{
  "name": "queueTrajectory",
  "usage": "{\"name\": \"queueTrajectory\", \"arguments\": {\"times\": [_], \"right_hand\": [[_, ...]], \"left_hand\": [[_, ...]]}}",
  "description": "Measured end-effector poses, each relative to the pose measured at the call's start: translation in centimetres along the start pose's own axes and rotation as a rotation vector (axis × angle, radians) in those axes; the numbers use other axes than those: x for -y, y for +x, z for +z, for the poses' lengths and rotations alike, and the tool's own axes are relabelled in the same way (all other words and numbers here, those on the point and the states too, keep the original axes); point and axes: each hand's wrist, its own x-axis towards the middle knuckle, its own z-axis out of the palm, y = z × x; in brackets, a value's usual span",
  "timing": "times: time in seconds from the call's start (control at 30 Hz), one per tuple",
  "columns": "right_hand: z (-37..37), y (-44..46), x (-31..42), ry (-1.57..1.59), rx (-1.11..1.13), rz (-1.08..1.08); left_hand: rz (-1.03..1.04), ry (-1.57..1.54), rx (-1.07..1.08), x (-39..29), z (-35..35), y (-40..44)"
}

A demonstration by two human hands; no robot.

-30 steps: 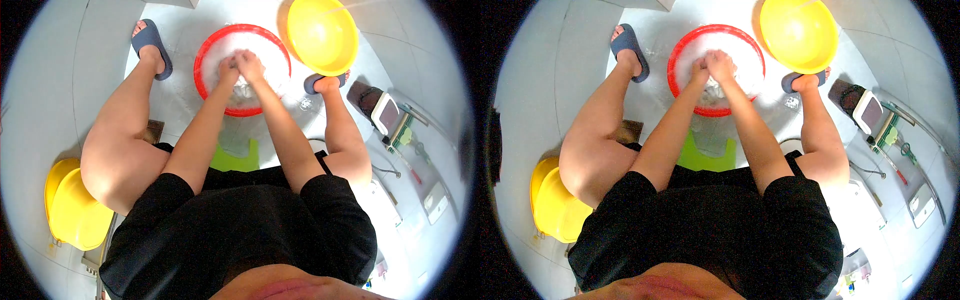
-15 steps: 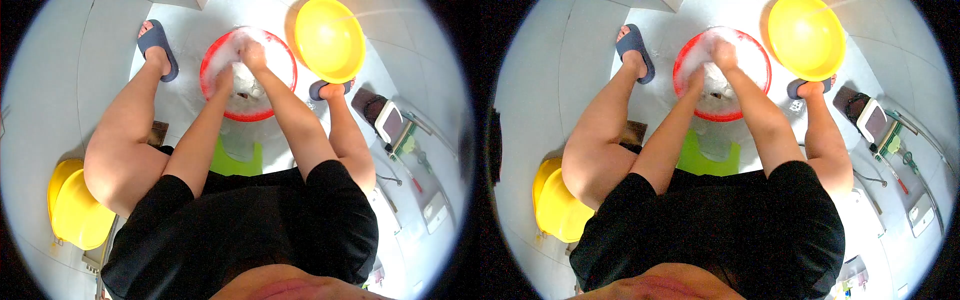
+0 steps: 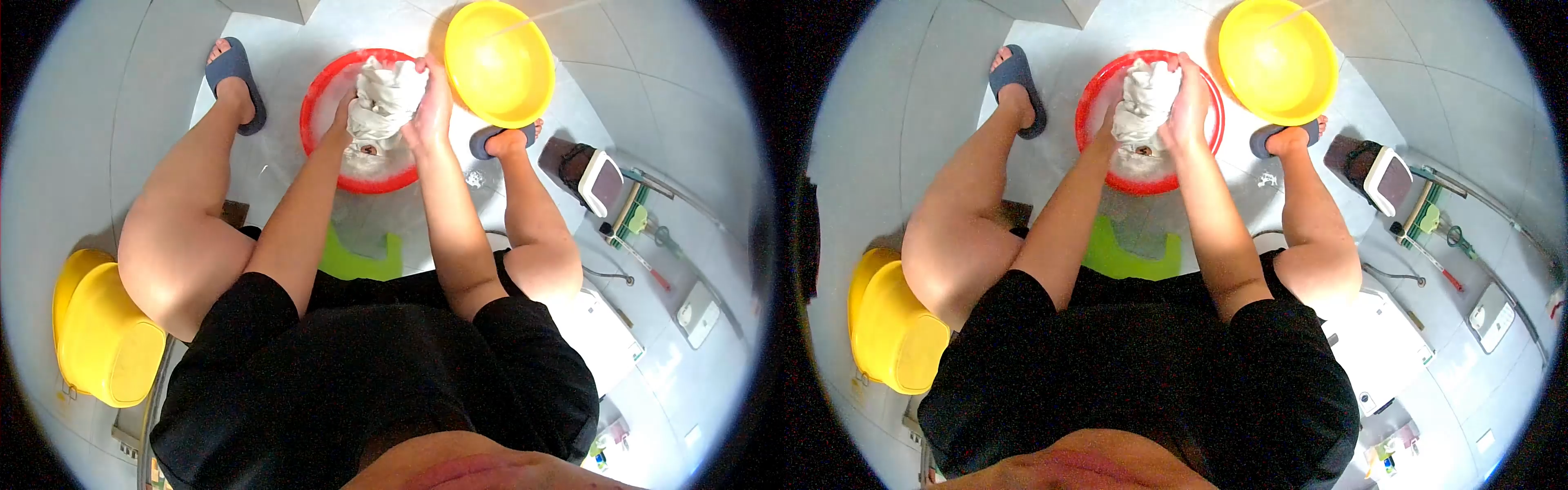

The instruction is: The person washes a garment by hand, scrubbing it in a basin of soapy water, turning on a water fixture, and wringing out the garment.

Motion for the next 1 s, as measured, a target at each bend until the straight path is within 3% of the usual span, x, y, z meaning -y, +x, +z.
{"name": "queueTrajectory", "arguments": {"times": [0.1, 0.13, 0.2, 0.27, 0.33, 0.47, 0.53, 0.57, 0.6, 0.67, 0.73, 0.77, 0.8, 0.83, 0.9, 0.97, 1.0], "right_hand": [[-3.9, 2.6, 0.7, -1.402, -0.056, -0.292], [-4.6, 2.8, 0.5, -1.403, -0.055, -0.287], [-6.4, 3.4, -0.4, -1.974, 0.14, -0.45], [-9.2, 5.3, -4.0, -1.603, 0.209, -0.219], [-11.1, 5.1, -8.0, -1.864, 0.29, -0.54], [-11.9, 3.8, -11.1, -2.132, 0.237, -0.759], [-12.8, 5.9, -11.7, -2.324, 0.299, -0.005], [-13.8, 9.3, -12.7, -2.347, 0.466, 0.779], [-18.7, 9.7, -14.1, -2.169, 0.347, 0.455], [-28.3, 10.4, -16.8, -1.755, 0.321, -0.16], [-21.6, 15.5, -13.4, -2.153, 0.451, 0.231], [-20.1, 16.4, -13.1, -1.96, 0.271, 0.029], [-19.9, 16.8, -13.0, -1.75, 0.101, -0.154], [-19.1, 16.2, -12.0, -1.756, 0.099, -0.155], [-14.4, 14.6, -8.7, -1.707, -0.26, -0.058], [-12.3, 12.7, -6.8, -1.669, -0.193, -0.072], [-11.6, 11.6, -6.1, -1.623, -0.129, -0.075]], "left_hand": [[0.104, 0.204, -0.3, -0.2, 2.6, -2.0], [0.104, 0.201, -0.304, 0.0, 1.0, -1.5], [0.15, 0.185, -0.6, 0.2, -2.3, -0.8], [0.196, 0.116, -0.558, -0.1, 0.7, -2.7], [0.246, 0.053, -0.518, -0.8, 1.3, -3.2], [0.275, 0.132, -0.569, -1.9, 1.2, -4.2], [0.062, 0.454, -0.753, -1.8, 0.5, -4.7], [0.18, 0.413, -0.717, -0.8, -1.9, -4.4], [0.176, 0.421, -0.722, -0.5, -2.2, -4.5], [0.171, 0.563, -0.873, -0.1, -2.2, -4.4], [0.199, 0.686, -0.806, -0.3, -5.6, -3.6], [0.225, 0.805, -0.749, -0.3, -7.5, -3.0], [0.229, 0.797, -0.746, 0.0, -4.6, -3.7], [0.246, 0.747, -0.728, 0.2, 1.2, -5.2], [0.263, 0.697, -0.694, 1.1, 4.4, -4.9], [0.523, 1.081, -0.761, 2.4, 2.1, -3.0], [0.523, 1.075, -0.762, 2.1, 3.3, -2.8]]}}
